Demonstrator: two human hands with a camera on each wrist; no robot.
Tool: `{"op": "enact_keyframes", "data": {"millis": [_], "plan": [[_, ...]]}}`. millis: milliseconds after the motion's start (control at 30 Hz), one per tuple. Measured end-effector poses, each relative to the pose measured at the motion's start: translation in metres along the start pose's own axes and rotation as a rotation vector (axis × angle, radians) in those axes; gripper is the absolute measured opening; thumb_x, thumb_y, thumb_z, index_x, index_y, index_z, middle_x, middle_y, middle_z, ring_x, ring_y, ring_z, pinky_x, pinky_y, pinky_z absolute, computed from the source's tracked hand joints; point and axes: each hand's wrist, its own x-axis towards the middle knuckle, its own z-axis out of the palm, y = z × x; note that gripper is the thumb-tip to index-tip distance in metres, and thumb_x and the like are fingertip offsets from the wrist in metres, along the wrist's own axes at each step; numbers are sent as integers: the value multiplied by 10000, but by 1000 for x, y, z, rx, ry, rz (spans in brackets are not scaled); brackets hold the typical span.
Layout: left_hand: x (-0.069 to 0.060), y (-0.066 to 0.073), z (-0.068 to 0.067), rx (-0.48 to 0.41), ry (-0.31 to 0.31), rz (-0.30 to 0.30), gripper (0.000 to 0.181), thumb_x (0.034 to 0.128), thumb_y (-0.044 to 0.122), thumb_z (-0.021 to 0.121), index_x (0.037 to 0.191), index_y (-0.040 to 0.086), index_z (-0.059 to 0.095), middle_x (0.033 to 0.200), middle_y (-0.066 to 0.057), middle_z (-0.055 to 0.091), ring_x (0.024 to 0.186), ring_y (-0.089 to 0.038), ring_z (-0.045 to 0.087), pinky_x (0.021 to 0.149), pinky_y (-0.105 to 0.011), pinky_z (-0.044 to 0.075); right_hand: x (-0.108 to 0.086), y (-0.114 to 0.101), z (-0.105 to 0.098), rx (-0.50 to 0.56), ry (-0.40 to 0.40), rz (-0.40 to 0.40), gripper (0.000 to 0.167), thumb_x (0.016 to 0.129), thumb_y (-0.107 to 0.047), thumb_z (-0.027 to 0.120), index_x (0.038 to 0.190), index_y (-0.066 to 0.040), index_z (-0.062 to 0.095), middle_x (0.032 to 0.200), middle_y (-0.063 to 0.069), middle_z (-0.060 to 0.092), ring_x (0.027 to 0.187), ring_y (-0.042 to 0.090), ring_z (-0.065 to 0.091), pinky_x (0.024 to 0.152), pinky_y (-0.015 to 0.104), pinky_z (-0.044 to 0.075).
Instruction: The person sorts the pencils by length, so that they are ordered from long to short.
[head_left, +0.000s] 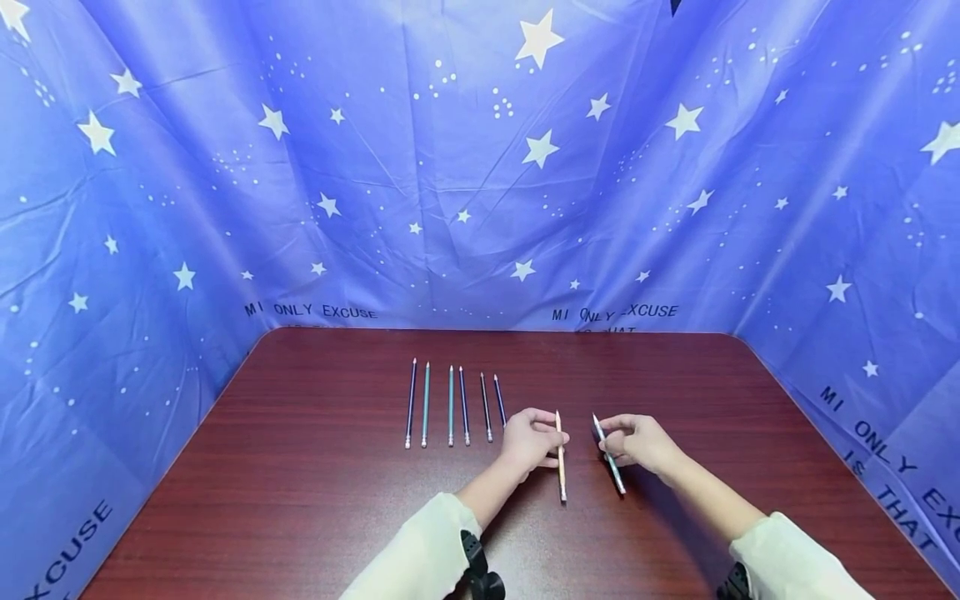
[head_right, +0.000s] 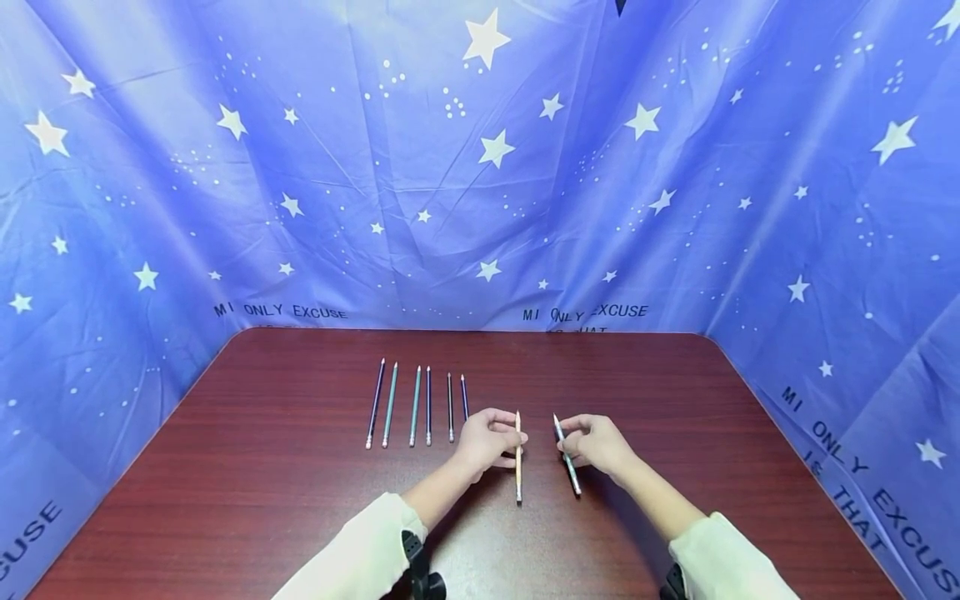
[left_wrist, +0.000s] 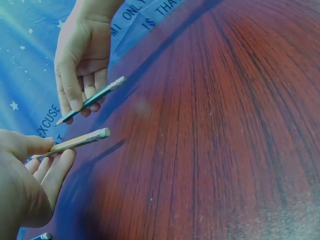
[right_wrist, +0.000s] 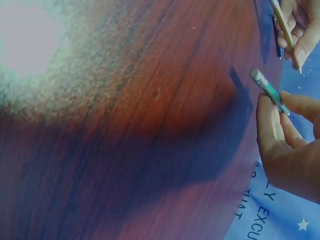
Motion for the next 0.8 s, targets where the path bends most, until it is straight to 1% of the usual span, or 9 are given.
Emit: {"op": "enact_keyframes", "data": {"millis": [167, 267, 467, 800], "plan": [[-1, 1, -5, -33, 28, -6, 291, 735, -33, 716, 999, 1, 597, 798, -68, 630, 663, -212, 684, 533, -323, 577, 2, -2, 0, 42, -38, -1, 494, 837, -7, 600, 1260, 181, 426, 872, 123, 694, 730, 141, 646, 684, 328, 579], [-2, 1, -7, -36, 37, -6, 302, 737, -20, 719, 1012, -1, 595, 810, -76, 633, 658, -208, 682, 538, -327, 578, 5, -2, -1, 71, -55, -3, 500, 845, -14, 592, 1275, 171, 416, 872, 100, 689, 733, 138, 647, 685, 311, 575], [-2, 1, -9, -30, 61, -6, 311, 739, 1, 727, 1022, 6, 599, 824, -83, 642, 609, -144, 650, 542, -319, 579, 7, -2, 1, 110, -86, -19, 516, 845, -20, 589, 1284, 174, 398, 874, 76, 688, 735, 128, 648, 683, 295, 572], [-4, 3, -11, -44, 79, -4, 318, 734, 7, 734, 1022, 8, 598, 819, -81, 644, 589, -111, 629, 544, -322, 579, 9, -2, 6, 133, -74, -16, 534, 832, -29, 618, 1283, 166, 407, 860, 39, 685, 740, 115, 648, 694, 292, 573]]}}
